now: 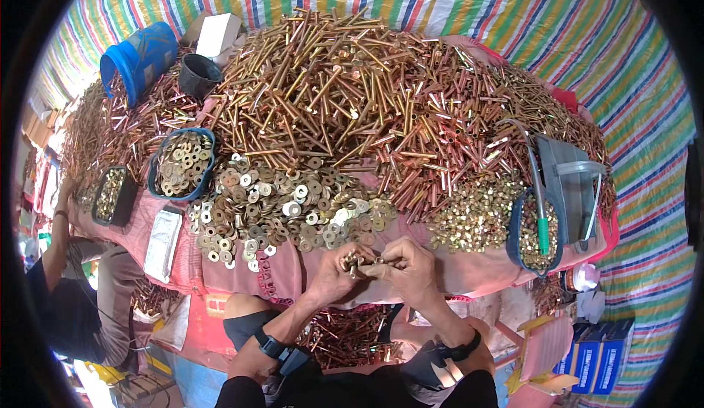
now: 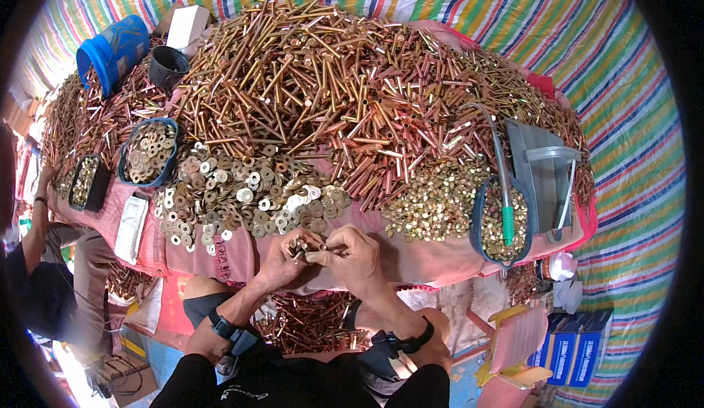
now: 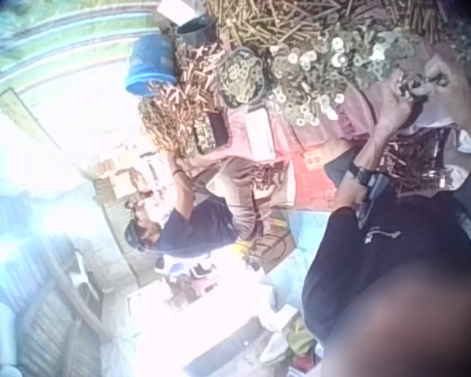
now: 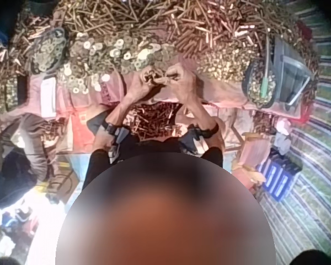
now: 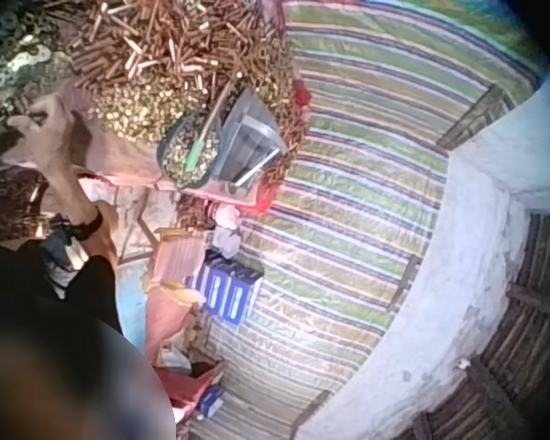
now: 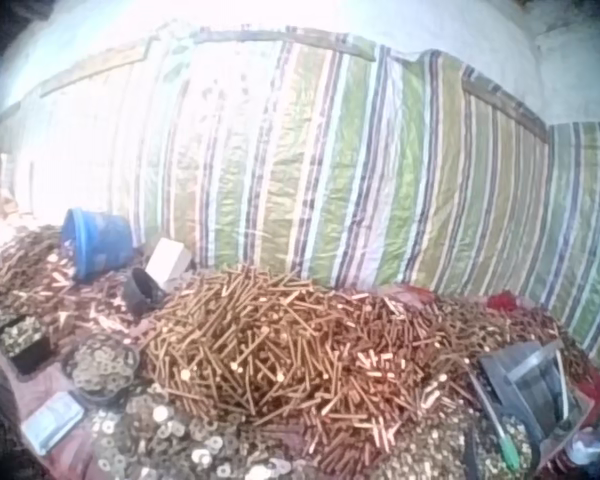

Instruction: The person picks up and slides a metal washer onto a thin metal rod, then sets the assembly into a pile on the table before repeating the process with another rod and washer.

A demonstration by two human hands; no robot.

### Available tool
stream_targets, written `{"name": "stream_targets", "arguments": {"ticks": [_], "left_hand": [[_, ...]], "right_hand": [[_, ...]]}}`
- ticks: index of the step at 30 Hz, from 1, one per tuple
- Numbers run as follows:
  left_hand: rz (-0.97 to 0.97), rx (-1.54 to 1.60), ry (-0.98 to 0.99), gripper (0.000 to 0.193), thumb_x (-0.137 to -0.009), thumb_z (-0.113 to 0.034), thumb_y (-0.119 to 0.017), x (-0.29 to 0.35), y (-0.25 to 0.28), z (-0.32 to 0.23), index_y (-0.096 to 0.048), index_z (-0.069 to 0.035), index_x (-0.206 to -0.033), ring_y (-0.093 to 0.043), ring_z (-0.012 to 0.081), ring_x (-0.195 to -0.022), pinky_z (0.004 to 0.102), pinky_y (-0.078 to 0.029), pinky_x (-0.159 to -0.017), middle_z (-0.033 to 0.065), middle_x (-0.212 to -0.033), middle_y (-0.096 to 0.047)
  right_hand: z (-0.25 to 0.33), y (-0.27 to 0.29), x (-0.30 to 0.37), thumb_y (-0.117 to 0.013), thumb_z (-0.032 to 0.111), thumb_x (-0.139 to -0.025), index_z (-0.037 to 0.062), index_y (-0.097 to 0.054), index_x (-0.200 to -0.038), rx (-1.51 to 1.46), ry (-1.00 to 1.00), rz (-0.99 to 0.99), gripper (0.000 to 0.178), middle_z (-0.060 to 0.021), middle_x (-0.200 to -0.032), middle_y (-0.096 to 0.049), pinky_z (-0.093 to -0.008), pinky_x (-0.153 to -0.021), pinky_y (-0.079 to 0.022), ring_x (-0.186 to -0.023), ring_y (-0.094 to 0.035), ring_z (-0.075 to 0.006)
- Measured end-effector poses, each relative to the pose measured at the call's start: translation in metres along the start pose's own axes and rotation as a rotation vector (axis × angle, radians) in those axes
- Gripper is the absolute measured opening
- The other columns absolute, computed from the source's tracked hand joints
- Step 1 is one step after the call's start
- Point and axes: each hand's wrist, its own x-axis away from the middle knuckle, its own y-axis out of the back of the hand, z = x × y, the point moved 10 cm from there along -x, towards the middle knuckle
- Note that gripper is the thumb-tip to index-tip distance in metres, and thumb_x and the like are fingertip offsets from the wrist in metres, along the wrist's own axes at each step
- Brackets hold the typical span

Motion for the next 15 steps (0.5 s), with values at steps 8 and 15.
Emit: {"name": "stream_targets", "arguments": {"ticks": [8, 15], "left_hand": [[0.021, -0.018, 0.044, 0.012, -0.093, 0.003, -0.071, 0.002, 0.001, 0.006, -0.066, 0.000, -0.103, -0.065, 0.0120, -0.091, 0.0298, -0.054, -0.081, 0.0051, -0.100, -0.070], [0.011, -0.027, 0.002, 0.014, -0.092, 0.003, -0.072, 0.002, 0.002, 0.008, -0.067, 0.000, -0.105, -0.065, 0.0131, -0.093, 0.0300, -0.054, -0.081, 0.0070, -0.103, -0.072]], "right_hand": [[0.028, 0.004, -0.004, -0.094, 0.015, -0.076, 0.0014, -0.072, -0.098, 0.044, 0.269, 0.006, 0.034, -0.0075, -0.090, -0.070, -0.0300, -0.065, -0.052, -0.075, -0.066, -0.0153], [0.026, 0.004, 0.001, -0.092, 0.014, -0.079, 0.0009, -0.068, -0.092, 0.106, 0.131, 0.042, 0.030, -0.0079, -0.092, -0.070, -0.0309, -0.071, -0.056, -0.080, -0.069, -0.0165]]}}
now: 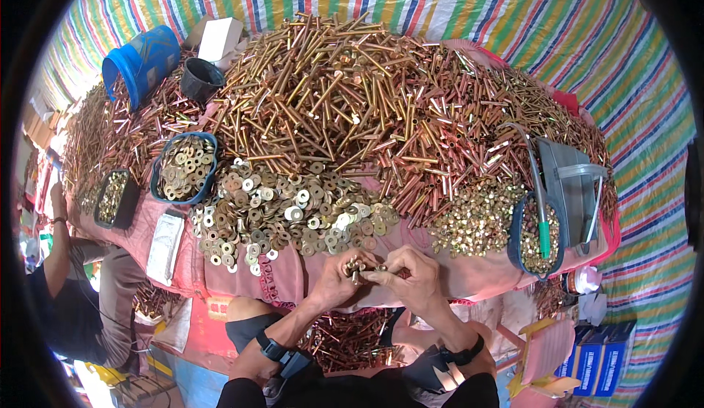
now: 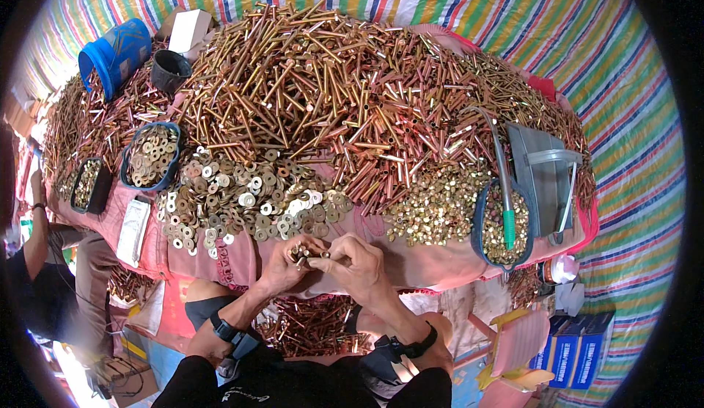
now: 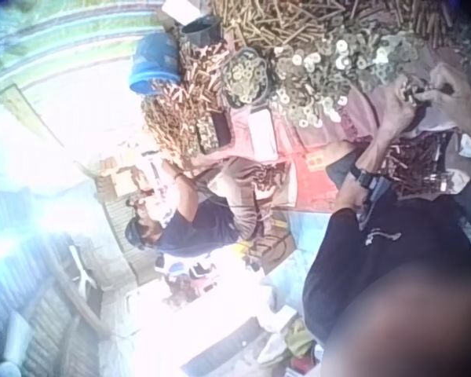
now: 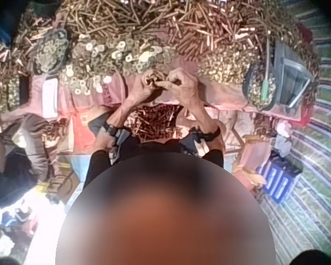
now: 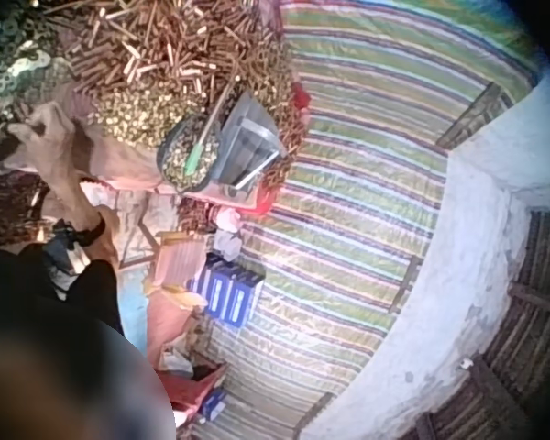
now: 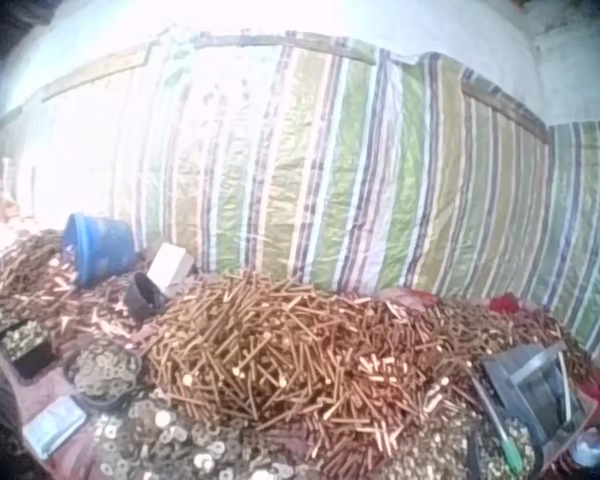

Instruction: The person picks up and slides a metal washer onto a thin metal rod, then sets the assembly into a pile on the table before repeating the process with another rod and washer.

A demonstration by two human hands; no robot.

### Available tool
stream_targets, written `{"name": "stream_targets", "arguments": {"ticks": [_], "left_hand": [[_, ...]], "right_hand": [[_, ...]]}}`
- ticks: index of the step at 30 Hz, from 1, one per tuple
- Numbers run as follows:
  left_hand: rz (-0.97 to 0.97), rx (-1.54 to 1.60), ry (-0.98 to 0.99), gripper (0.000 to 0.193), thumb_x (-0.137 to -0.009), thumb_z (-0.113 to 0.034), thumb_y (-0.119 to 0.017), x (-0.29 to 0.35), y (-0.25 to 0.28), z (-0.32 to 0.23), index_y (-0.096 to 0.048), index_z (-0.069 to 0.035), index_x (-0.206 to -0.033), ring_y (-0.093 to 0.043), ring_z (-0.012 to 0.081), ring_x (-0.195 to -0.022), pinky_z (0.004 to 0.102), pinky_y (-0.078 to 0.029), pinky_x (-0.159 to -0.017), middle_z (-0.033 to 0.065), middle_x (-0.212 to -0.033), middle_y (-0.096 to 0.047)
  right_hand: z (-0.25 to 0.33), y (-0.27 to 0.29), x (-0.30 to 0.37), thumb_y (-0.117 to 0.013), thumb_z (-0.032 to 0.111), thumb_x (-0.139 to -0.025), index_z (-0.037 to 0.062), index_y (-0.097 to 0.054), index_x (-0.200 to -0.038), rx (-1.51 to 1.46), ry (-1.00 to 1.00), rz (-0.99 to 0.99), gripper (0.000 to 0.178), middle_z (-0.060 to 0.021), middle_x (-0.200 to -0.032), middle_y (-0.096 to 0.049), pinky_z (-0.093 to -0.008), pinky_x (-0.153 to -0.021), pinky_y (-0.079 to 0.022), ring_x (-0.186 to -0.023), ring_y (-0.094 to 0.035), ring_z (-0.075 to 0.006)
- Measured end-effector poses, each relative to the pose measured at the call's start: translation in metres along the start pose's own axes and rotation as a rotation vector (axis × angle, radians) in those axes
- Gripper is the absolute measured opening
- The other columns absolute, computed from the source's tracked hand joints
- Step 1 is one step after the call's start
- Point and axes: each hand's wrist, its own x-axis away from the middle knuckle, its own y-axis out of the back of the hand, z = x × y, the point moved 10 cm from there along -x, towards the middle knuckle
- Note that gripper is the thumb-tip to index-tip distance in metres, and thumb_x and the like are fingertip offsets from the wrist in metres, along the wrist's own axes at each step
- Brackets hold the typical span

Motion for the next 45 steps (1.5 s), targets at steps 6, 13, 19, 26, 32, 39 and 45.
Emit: {"name": "stream_targets", "arguments": {"ticks": [6, 13, 19, 26, 32, 39, 45], "left_hand": [[0.012, 0.042, 0.038, 0.013, -0.095, 0.000, -0.074, 0.001, -0.001, 0.001, -0.068, 0.001, -0.106, -0.067, 0.0131, -0.091, 0.0293, -0.054, -0.079, 0.0077, -0.103, -0.073], [-0.129, 0.198, 0.053, 0.018, -0.098, -0.006, -0.077, 0.006, 0.007, 0.010, -0.068, -0.001, -0.113, -0.066, 0.0096, -0.092, 0.0255, -0.054, -0.079, 0.0048, -0.102, -0.072], [-0.140, 0.123, 0.054, 0.027, -0.098, -0.008, -0.076, 0.014, 0.010, 0.008, -0.067, -0.003, -0.123, -0.066, 0.0127, -0.101, 0.0281, -0.054, -0.087, 0.0038, -0.105, -0.070], [-0.192, -0.133, -0.109, 0.017, -0.094, -0.004, -0.077, 0.014, 0.015, -0.016, -0.073, 0.000, -0.110, -0.067, 0.0189, -0.100, 0.0321, -0.053, -0.090, 0.0091, -0.105, -0.071], [-0.256, -0.184, -0.101, 0.027, -0.092, 0.000, -0.079, -0.001, 0.012, -0.016, -0.075, -0.002, -0.118, -0.068, 0.0142, -0.092, 0.0285, -0.055, -0.081, 0.0061, -0.104, -0.074], [-0.297, -0.110, 0.076, 0.024, -0.087, 0.003, -0.077, 0.003, 0.008, 0.014, -0.070, -0.003, -0.109, -0.070, 0.0129, -0.092, 0.0306, -0.057, -0.078, 0.0094, -0.110, -0.075], [-0.263, -0.141, -0.169, 0.017, -0.086, 0.001, -0.078, 0.003, 0.000, -0.001, -0.068, -0.001, -0.099, -0.070, 0.0197, -0.087, 0.0328, -0.056, -0.076, 0.0102, -0.099, -0.072]], "right_hand": [[0.000, -0.003, 0.000, -0.087, 0.011, -0.085, 0.0009, -0.068, -0.096, -0.002, 0.117, -0.039, 0.024, -0.0082, -0.089, -0.072, -0.0297, -0.068, -0.056, -0.078, -0.070, -0.0144], [-0.073, 0.006, 0.003, -0.078, 0.012, -0.097, -0.0057, -0.069, -0.109, -0.482, -0.429, 0.051, 0.024, -0.0088, -0.091, -0.074, -0.0255, -0.064, -0.059, -0.077, -0.071, -0.0120], [-0.095, -0.013, 0.007, -0.072, 0.015, -0.100, -0.0041, -0.073, -0.111, -0.186, -0.595, 0.272, 0.022, -0.0081, -0.086, -0.074, -0.0286, -0.061, -0.056, -0.069, -0.070, -0.0132], [-0.106, -0.011, -0.035, -0.072, 0.018, -0.100, -0.0053, -0.071, -0.117, 0.115, -0.266, -0.052, 0.029, -0.0099, -0.085, -0.076, -0.0313, -0.059, -0.056, -0.070, -0.070, -0.0131], [-0.112, -0.021, -0.043, -0.074, 0.013, -0.098, -0.0040, -0.073, -0.112, 0.276, -0.193, -0.074, 0.021, -0.0064, -0.084, -0.075, -0.0293, -0.057, -0.053, -0.065, -0.066, -0.0105], [-0.126, -0.003, -0.024, -0.073, 0.010, -0.100, -0.0023, -0.071, -0.108, -0.437, -0.548, -0.147, 0.015, -0.0060, -0.081, -0.072, -0.0255, -0.052, -0.053, -0.060, -0.066, -0.0104], [-0.093, -0.009, 0.001, -0.076, 0.018, -0.100, -0.0012, -0.069, -0.106, -0.810, -0.619, 0.020, 0.021, -0.0080, -0.081, -0.072, -0.0243, -0.051, -0.053, -0.061, -0.067, -0.0107]]}}
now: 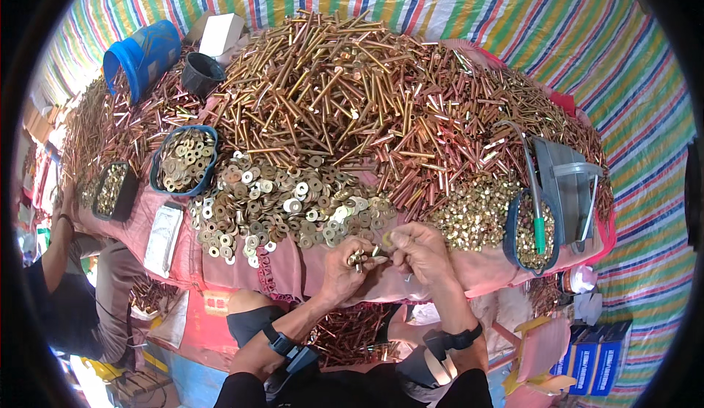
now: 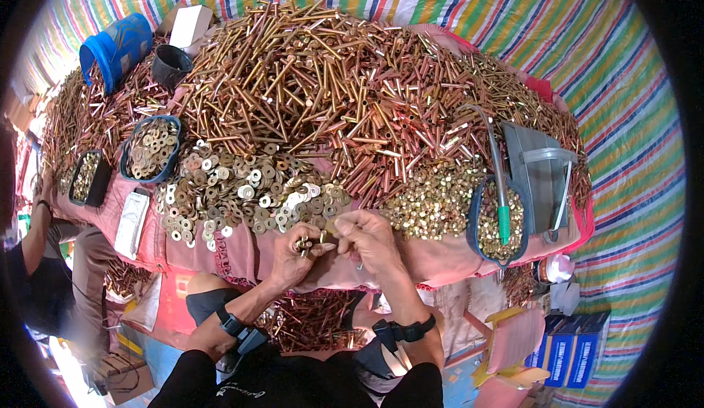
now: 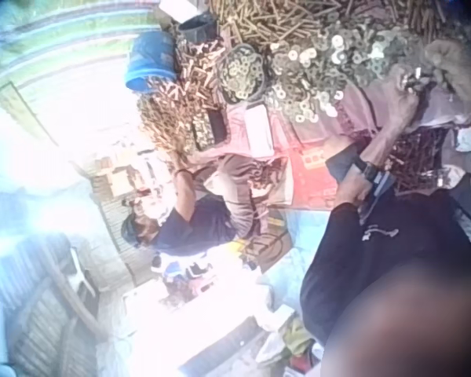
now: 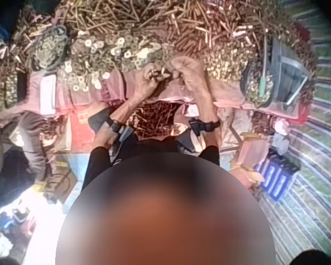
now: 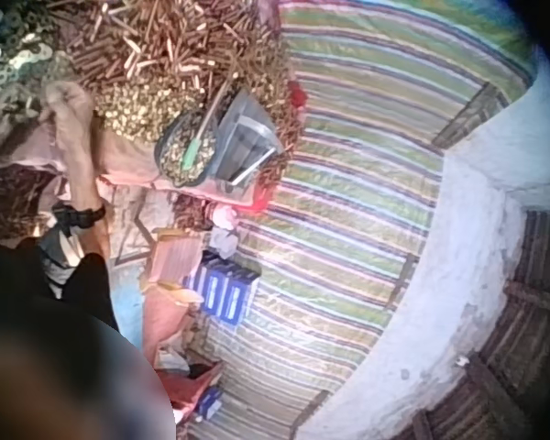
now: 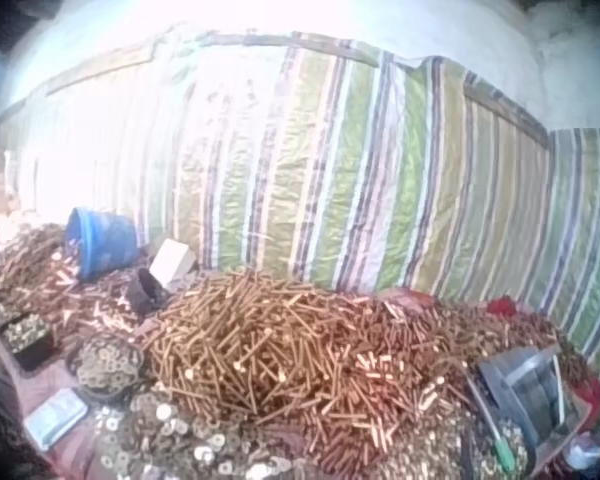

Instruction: The person picks up and slides a metal washer onto a thin metal rod, then sets the assembly into a pile on the table before repeating the process with another rod and washer.

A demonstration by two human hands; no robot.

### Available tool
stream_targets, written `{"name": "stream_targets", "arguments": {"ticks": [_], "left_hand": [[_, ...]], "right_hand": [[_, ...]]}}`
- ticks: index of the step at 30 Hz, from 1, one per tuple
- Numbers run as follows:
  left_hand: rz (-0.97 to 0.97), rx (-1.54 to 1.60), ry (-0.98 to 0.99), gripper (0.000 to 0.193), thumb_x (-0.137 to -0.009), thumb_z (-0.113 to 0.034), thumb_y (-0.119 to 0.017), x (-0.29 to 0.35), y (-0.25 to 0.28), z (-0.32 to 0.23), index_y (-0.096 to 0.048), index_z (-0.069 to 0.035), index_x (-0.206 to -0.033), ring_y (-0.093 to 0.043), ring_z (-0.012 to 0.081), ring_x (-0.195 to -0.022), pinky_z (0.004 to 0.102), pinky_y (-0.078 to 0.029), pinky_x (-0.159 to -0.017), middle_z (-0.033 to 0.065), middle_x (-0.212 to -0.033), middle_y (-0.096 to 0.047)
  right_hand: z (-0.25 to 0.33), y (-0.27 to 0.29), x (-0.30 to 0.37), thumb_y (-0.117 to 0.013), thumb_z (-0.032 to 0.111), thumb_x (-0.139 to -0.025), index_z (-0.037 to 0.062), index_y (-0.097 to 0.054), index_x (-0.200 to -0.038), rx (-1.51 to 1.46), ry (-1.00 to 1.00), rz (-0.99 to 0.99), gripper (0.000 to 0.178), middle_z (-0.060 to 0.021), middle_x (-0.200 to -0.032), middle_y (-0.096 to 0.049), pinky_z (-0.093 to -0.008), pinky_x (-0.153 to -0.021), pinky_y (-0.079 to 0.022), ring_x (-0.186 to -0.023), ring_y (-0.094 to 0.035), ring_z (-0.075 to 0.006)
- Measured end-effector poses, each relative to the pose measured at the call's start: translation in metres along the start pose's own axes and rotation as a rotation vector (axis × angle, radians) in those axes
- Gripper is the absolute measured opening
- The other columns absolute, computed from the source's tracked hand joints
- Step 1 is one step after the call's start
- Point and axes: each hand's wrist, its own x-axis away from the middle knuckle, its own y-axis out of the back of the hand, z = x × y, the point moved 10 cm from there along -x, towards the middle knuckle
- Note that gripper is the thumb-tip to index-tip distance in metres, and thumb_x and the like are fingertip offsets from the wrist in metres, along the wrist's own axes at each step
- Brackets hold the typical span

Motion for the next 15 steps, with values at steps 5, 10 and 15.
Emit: {"name": "stream_targets", "arguments": {"ticks": [5, 10, 15], "left_hand": [[0.005, -0.049, -0.091, 0.020, -0.083, 0.001, -0.080, -0.003, -0.001, 0.000, -0.068, -0.002, -0.099, -0.070, 0.0226, -0.087, 0.0341, -0.055, -0.075, 0.0104, -0.096, -0.071], [0.015, -0.015, 0.022, 0.013, -0.088, 0.000, -0.082, -0.001, -0.003, 0.007, -0.073, -0.001, -0.097, -0.067, 0.0142, -0.089, 0.0293, -0.054, -0.080, 0.0068, -0.098, -0.072], [0.046, -0.009, 0.163, 0.020, -0.090, 0.000, -0.082, 0.000, -0.005, 0.006, -0.073, -0.001, -0.108, -0.067, 0.0114, -0.089, 0.0274, -0.055, -0.080, 0.0047, -0.099, -0.073]], "right_hand": [[0.011, -0.024, 0.011, -0.075, 0.019, -0.101, -0.0014, -0.069, -0.110, 0.153, 0.115, 0.052, 0.023, -0.0062, -0.078, -0.072, -0.0229, -0.055, -0.054, -0.063, -0.067, -0.0094], [0.021, -0.016, 0.019, -0.073, 0.017, -0.101, -0.0014, -0.071, -0.110, 0.349, 0.150, -0.046, 0.021, -0.0055, -0.083, -0.072, -0.0244, -0.056, -0.054, -0.066, -0.067, -0.0094], [0.052, 0.038, 0.008, -0.077, 0.011, -0.095, 0.0009, -0.074, -0.101, 0.720, 0.392, -0.408, 0.012, -0.0066, -0.083, -0.073, -0.0294, -0.059, -0.054, -0.067, -0.066, -0.0130]]}}
